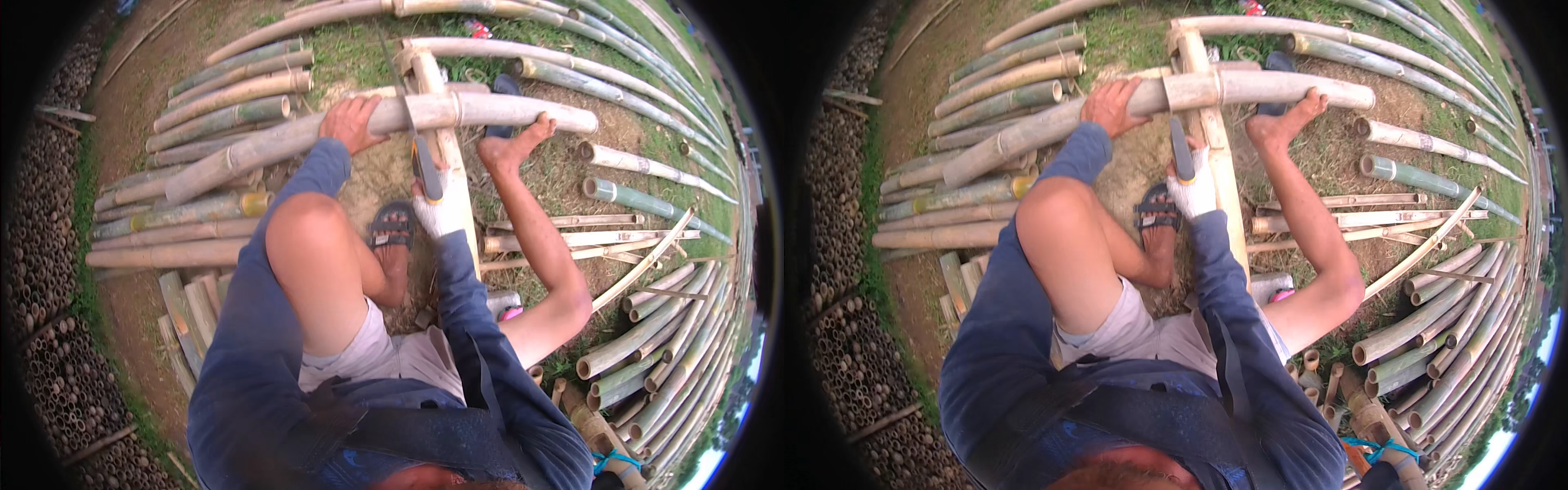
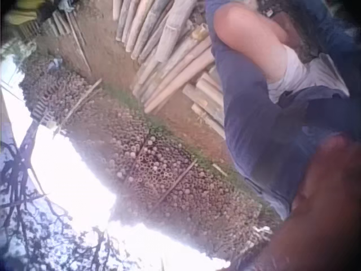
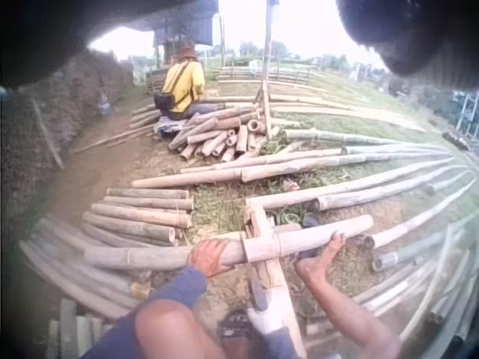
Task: The person sits on the ground and uses a hand saw to cut a long bamboo pole into shorter sections. They hold the bamboo steady with their feet and hands, saw through the pole, and then move the cut pieces aside.
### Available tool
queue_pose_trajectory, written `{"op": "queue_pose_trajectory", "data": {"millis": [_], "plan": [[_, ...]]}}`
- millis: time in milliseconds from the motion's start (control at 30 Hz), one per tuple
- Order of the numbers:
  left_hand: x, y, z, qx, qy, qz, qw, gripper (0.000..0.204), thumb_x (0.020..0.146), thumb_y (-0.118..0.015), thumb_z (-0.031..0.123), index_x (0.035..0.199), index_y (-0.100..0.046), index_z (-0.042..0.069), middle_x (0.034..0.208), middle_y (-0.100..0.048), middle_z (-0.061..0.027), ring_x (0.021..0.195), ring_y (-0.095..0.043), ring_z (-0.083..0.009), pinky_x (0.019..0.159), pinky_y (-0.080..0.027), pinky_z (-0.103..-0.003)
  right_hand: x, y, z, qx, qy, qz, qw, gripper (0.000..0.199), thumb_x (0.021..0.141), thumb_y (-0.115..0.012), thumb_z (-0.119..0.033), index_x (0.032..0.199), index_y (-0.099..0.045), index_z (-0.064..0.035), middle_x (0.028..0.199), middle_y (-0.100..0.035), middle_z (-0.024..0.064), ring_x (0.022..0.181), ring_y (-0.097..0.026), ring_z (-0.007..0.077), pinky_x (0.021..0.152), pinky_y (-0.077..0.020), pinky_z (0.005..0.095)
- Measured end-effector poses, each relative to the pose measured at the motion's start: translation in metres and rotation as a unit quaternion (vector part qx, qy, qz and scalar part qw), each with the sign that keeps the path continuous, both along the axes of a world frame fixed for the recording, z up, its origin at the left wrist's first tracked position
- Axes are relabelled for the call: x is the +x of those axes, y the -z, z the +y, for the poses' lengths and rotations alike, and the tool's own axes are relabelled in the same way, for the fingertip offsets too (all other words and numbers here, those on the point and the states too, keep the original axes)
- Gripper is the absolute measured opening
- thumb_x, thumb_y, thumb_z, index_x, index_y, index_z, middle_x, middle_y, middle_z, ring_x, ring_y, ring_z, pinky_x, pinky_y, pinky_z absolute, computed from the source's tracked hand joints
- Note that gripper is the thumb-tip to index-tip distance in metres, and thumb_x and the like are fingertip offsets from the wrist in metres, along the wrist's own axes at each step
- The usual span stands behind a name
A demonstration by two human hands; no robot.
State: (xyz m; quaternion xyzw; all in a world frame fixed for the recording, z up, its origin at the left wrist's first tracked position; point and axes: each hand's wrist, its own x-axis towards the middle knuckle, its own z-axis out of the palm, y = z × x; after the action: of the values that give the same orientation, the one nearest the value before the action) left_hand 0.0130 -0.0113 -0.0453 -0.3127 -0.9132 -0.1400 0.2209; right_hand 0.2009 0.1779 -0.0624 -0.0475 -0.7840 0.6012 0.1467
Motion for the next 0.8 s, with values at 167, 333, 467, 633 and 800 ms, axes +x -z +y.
{"op": "queue_pose_trajectory", "data": {"millis": [167, 333, 467, 633, 800], "plan": [[0.003, -0.037, 0.014, -0.052, -0.033, -0.170, 0.983, 0.102, 0.063, -0.092, 0.062, 0.148, -0.054, 0.020, 0.133, -0.063, -0.0132, 0.126, -0.062, -0.0362, 0.111, -0.047, -0.049, 0.009, 0.009, 0.004, 0.039, 0.029, 0.037, 0.998, 0.063, 0.086, -0.067, -0.001, 0.145, -0.047, -0.0024, 0.120, -0.060, 0.0133, 0.109, -0.062, 0.0253, 0.100, -0.0496, 0.0352], [-0.003, -0.058, 0.022, -0.130, -0.008, -0.193, 0.973, 0.101, 0.067, -0.090, 0.062, 0.147, -0.053, 0.015, 0.123, -0.070, -0.0198, 0.111, -0.070, -0.0406, 0.100, -0.054, -0.052, 0.003, 0.032, 0.013, 0.015, 0.044, 0.050, 0.998, 0.057, 0.089, -0.067, 0.001, 0.142, -0.049, -0.0034, 0.124, -0.060, 0.0142, 0.115, -0.061, 0.0255, 0.103, -0.0484, 0.0349], [-0.008, -0.055, 0.016, -0.130, 0.023, -0.180, 0.975, 0.103, 0.067, -0.088, 0.064, 0.148, -0.052, 0.013, 0.124, -0.070, -0.0211, 0.111, -0.069, -0.0422, 0.098, -0.055, -0.052, 0.005, 0.046, 0.004, -0.020, 0.023, 0.053, 0.998, 0.056, 0.089, -0.069, -0.001, 0.142, -0.049, -0.0045, 0.122, -0.061, 0.0143, 0.113, -0.063, 0.0269, 0.100, -0.0505, 0.0365], [-0.010, -0.053, 0.014, -0.133, 0.035, -0.173, 0.975, 0.098, 0.071, -0.088, 0.060, 0.147, -0.050, 0.013, 0.121, -0.069, -0.0201, 0.110, -0.070, -0.0384, 0.094, -0.057, -0.050, 0.002, 0.001, -0.005, 0.000, 0.050, -0.026, 0.998, 0.056, 0.090, -0.074, -0.008, 0.141, -0.050, -0.0041, 0.123, -0.060, 0.0150, 0.116, -0.061, 0.0265, 0.101, -0.0496, 0.0371], [-0.013, -0.054, 0.016, -0.141, 0.038, -0.144, 0.979, 0.097, 0.071, -0.089, 0.057, 0.147, -0.049, 0.014, 0.122, -0.068, -0.0186, 0.114, -0.069, -0.0368, 0.094, -0.057, -0.049, -0.037, -0.063, 0.002, -0.074, 0.012, 0.099, 0.992, 0.052, 0.094, -0.076, -0.009, 0.140, -0.051, -0.0005, 0.125, -0.059, 0.0155, 0.113, -0.057, 0.0241, 0.101, -0.0474, 0.0349]]}}
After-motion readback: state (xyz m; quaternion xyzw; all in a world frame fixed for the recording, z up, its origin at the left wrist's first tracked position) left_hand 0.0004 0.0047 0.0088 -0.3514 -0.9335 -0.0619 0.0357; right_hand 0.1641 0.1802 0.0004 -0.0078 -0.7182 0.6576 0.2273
